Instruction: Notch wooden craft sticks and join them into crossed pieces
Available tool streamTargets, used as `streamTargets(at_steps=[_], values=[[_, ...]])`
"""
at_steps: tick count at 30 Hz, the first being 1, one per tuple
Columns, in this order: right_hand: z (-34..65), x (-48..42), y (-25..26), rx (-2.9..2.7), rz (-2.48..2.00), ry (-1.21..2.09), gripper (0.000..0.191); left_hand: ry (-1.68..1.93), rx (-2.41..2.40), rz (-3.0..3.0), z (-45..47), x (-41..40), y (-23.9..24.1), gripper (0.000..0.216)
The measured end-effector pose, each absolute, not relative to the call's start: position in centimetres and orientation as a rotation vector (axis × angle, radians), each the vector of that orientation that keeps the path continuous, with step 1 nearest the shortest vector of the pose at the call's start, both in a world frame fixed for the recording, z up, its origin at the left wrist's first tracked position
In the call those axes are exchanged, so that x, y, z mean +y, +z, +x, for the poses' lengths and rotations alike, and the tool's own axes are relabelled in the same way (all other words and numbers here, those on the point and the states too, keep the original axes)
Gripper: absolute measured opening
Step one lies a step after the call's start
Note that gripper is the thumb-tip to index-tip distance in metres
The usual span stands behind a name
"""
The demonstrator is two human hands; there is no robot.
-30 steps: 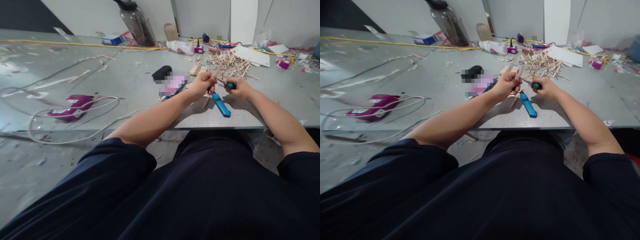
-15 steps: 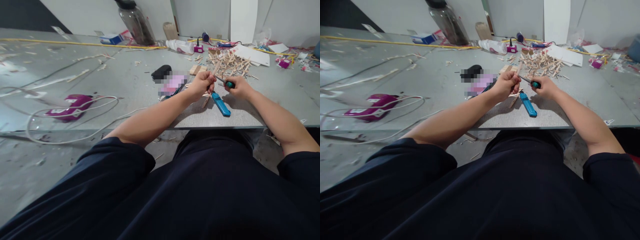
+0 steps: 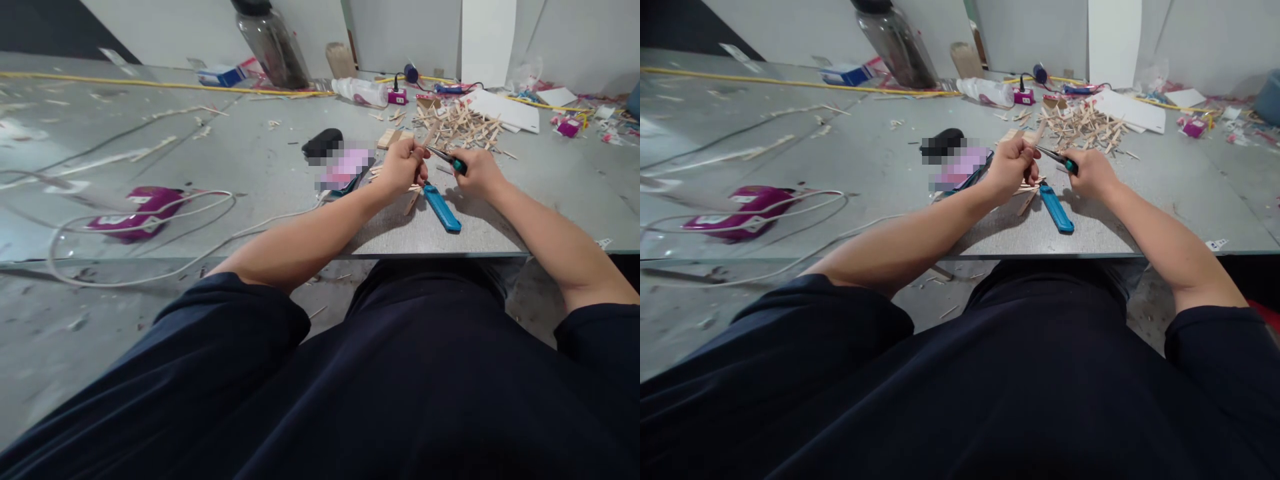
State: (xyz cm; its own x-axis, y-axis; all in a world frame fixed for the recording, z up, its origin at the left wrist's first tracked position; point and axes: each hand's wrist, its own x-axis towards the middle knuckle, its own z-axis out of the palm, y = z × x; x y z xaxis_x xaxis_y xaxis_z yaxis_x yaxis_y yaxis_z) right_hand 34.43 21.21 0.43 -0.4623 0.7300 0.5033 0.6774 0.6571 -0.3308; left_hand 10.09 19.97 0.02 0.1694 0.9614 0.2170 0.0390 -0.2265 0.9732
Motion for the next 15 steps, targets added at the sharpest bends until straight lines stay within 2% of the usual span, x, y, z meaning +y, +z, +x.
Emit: streamTargets(at_steps=[6, 15], values=[[34.28, 21.33, 0.11, -2.219, -1.129, 0.042, 0.017, 1.224, 1.058, 1.473, 10.10, 19.68, 0.36, 0.029], [34.75, 22.02, 0.70, -2.287, -1.005, 0.577, 0.021, 1.219, 0.998, 1.506, 10.12, 20.20, -0.14, 0.034]])
